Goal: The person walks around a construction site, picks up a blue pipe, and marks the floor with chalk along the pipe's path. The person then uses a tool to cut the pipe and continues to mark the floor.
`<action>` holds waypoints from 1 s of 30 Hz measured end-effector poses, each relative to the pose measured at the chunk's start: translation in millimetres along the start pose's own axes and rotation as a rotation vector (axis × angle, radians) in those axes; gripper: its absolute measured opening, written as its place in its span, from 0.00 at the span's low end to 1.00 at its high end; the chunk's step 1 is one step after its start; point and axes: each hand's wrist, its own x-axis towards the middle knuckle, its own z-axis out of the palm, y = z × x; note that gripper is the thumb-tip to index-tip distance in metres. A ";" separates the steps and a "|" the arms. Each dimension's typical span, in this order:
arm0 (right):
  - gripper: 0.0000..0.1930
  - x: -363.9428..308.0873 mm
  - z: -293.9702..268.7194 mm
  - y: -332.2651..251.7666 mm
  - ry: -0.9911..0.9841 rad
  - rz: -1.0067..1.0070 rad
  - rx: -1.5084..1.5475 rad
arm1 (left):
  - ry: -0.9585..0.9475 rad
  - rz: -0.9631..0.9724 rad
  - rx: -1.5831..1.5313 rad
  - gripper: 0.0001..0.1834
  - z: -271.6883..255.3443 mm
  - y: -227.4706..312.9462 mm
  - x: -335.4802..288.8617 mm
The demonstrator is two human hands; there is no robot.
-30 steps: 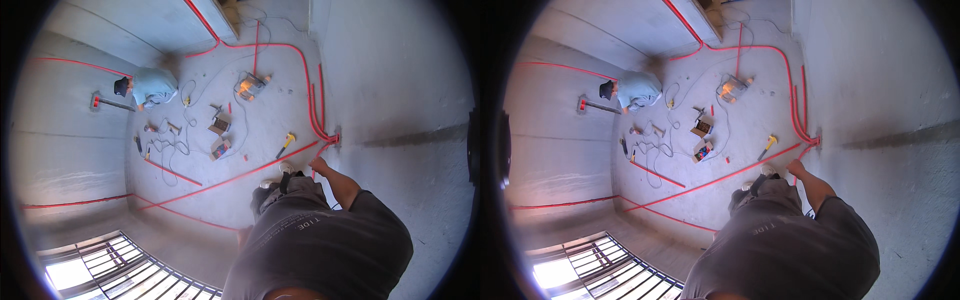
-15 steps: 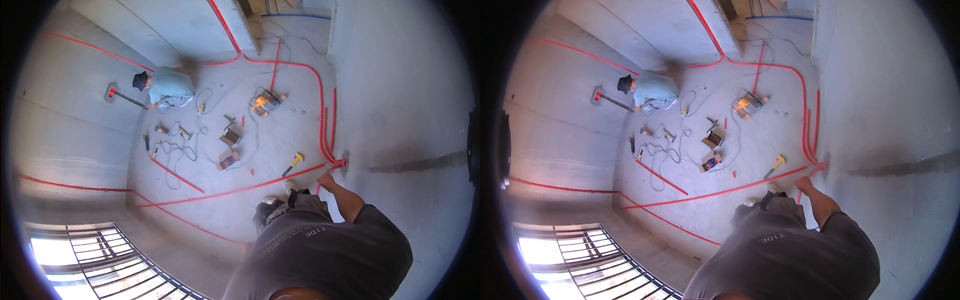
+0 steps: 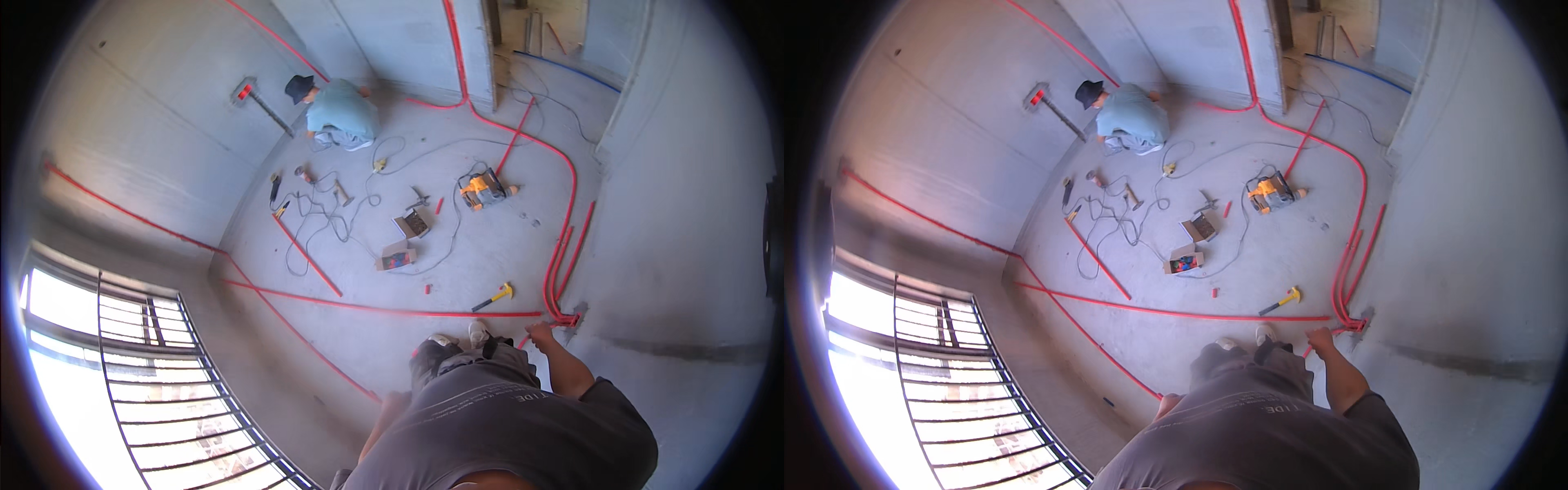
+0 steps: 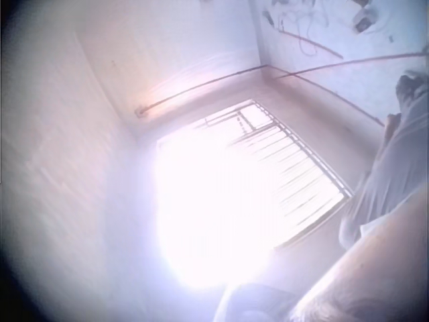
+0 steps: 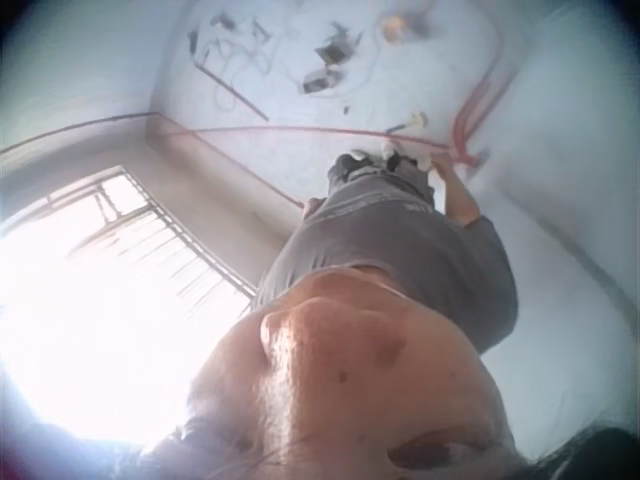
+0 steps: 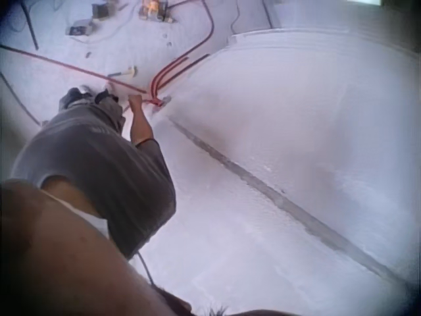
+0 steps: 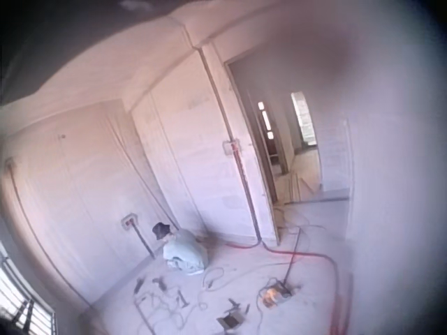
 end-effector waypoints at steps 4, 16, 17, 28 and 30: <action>0.13 -14.4 -5.9 -89.5 0.009 0.515 0.272 | 0.046 -0.162 -0.264 0.21 -2.2 -1.4 -11.9; 0.14 15.5 -7.6 16.4 -0.066 -0.007 -0.098 | 0.081 -0.231 -0.267 0.26 -14.4 45.1 -26.1; 0.14 10.3 0.5 -7.1 -0.103 0.044 -0.089 | 0.087 -0.289 -0.298 0.26 -20.4 47.0 -38.8; 0.11 -6.9 -4.3 -104.7 -0.028 0.433 0.131 | 0.172 -0.229 -0.354 0.23 -3.0 20.5 -37.5; 0.12 -12.1 -8.9 -100.8 -0.016 0.440 0.145 | 0.171 -0.237 -0.374 0.22 -2.2 23.0 -34.4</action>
